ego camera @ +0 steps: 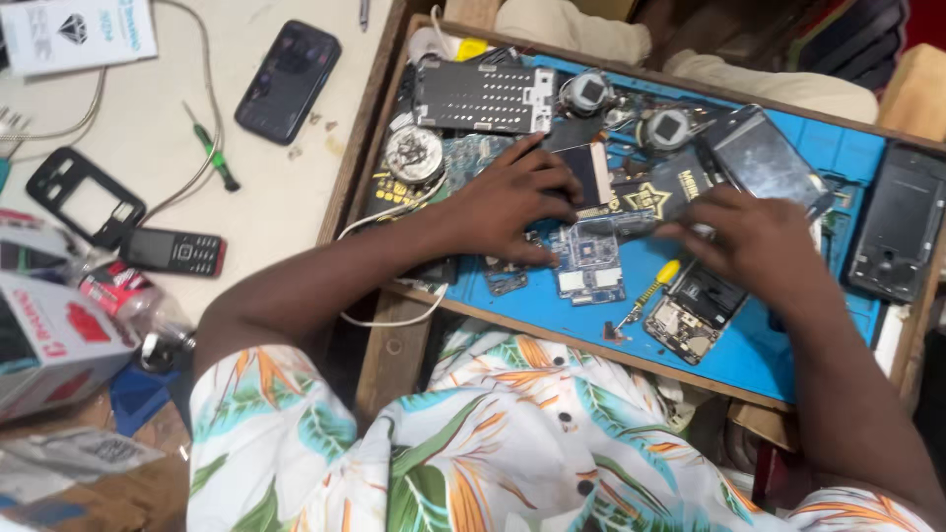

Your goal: The person uses a metal spudger to scrape and clean a smartphone motherboard on a cluttered workbench. They repeatedly scrape the same area of the board while occasionally pausing to adjust their grip or position the board.

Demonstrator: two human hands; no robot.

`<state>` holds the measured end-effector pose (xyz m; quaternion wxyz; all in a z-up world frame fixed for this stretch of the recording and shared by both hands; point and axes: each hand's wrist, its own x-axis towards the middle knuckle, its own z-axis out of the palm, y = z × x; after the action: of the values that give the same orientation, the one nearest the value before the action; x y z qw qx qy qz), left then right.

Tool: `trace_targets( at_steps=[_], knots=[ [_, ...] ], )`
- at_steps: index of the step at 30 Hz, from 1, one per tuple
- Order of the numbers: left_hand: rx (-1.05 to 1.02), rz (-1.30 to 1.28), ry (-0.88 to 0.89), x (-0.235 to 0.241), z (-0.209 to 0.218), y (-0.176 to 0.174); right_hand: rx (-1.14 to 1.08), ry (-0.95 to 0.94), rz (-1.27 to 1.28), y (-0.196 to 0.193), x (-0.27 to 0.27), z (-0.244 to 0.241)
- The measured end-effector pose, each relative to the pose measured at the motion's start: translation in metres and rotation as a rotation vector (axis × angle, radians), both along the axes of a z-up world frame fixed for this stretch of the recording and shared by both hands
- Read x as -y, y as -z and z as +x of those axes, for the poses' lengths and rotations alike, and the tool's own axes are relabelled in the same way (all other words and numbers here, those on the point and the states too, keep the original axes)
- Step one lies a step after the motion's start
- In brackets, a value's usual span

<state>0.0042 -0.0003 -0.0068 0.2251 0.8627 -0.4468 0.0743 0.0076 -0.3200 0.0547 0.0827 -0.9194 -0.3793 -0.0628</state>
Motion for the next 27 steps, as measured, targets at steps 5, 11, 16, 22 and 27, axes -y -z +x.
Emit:
trace_targets(
  at_steps=[5, 11, 16, 22, 27],
  knots=[
    [-0.019, -0.02, 0.017, -0.001, 0.002, -0.001, -0.184, -0.053, 0.073, 0.007, 0.005, 0.004],
    [-0.008, -0.005, 0.005, -0.002, 0.002, 0.0, -0.053, -0.159, 0.046, 0.011, 0.002, 0.004],
    [-0.014, -0.017, 0.004, 0.001, 0.001, 0.0, -0.025, -0.031, 0.088, 0.014, 0.004, 0.003],
    [-0.018, -0.02, -0.002, 0.0, 0.0, -0.004, 0.028, -0.003, 0.004, 0.015, 0.003, 0.007],
    [-0.001, 0.005, -0.001, 0.002, -0.001, -0.006, 0.017, -0.077, 0.044, 0.014, 0.003, 0.008]
  ],
)
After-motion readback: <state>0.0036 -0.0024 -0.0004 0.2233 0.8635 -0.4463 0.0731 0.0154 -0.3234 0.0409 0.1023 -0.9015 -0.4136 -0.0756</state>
